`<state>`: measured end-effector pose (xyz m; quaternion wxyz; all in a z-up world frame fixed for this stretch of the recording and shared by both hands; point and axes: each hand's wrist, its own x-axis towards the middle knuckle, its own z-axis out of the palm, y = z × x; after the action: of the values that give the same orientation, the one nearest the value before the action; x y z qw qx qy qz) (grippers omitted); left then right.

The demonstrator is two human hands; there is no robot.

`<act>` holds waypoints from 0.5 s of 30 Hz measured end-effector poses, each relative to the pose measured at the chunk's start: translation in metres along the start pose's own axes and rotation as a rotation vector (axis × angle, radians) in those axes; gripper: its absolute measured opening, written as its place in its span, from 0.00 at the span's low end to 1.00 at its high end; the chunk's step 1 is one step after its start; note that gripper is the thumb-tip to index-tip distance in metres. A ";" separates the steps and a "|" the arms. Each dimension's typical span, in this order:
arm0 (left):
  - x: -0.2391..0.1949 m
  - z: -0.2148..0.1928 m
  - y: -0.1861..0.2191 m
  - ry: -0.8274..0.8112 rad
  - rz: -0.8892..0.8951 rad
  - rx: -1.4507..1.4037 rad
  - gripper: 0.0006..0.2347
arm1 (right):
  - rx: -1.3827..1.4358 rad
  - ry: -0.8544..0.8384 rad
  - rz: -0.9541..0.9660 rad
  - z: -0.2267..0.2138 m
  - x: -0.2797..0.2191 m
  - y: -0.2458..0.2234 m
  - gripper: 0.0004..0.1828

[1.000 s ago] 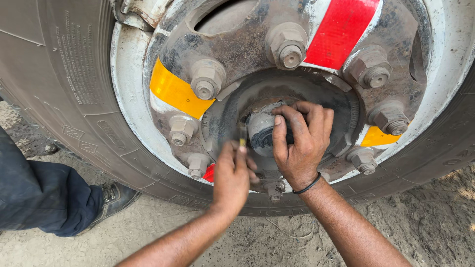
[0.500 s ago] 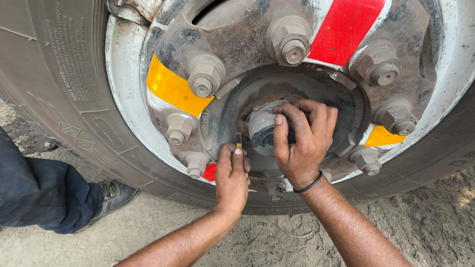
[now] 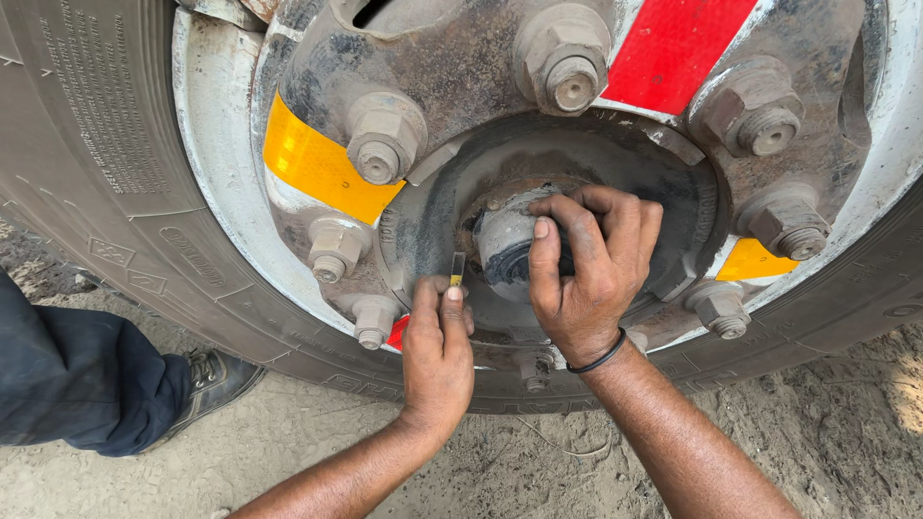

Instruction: The person uses a small yellow scraper to clean the central hub of a truck wheel. They repeatedly scrape the surface to remove dirt and grime while holding the hub with their other hand.

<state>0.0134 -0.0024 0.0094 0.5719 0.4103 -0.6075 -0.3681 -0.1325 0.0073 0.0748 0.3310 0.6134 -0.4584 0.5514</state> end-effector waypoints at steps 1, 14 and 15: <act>0.001 0.000 0.001 0.008 0.019 -0.016 0.08 | 0.003 -0.001 0.003 0.000 0.000 -0.001 0.05; 0.013 0.000 0.012 0.004 0.010 0.060 0.08 | 0.022 0.003 0.013 -0.001 -0.003 0.000 0.05; 0.013 0.001 0.011 -0.007 -0.015 0.075 0.08 | 0.024 0.003 0.010 -0.001 -0.003 0.000 0.05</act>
<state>0.0110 -0.0099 0.0243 0.5513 0.4348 -0.6198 -0.3505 -0.1328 0.0086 0.0722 0.3217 0.6143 -0.4541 0.5595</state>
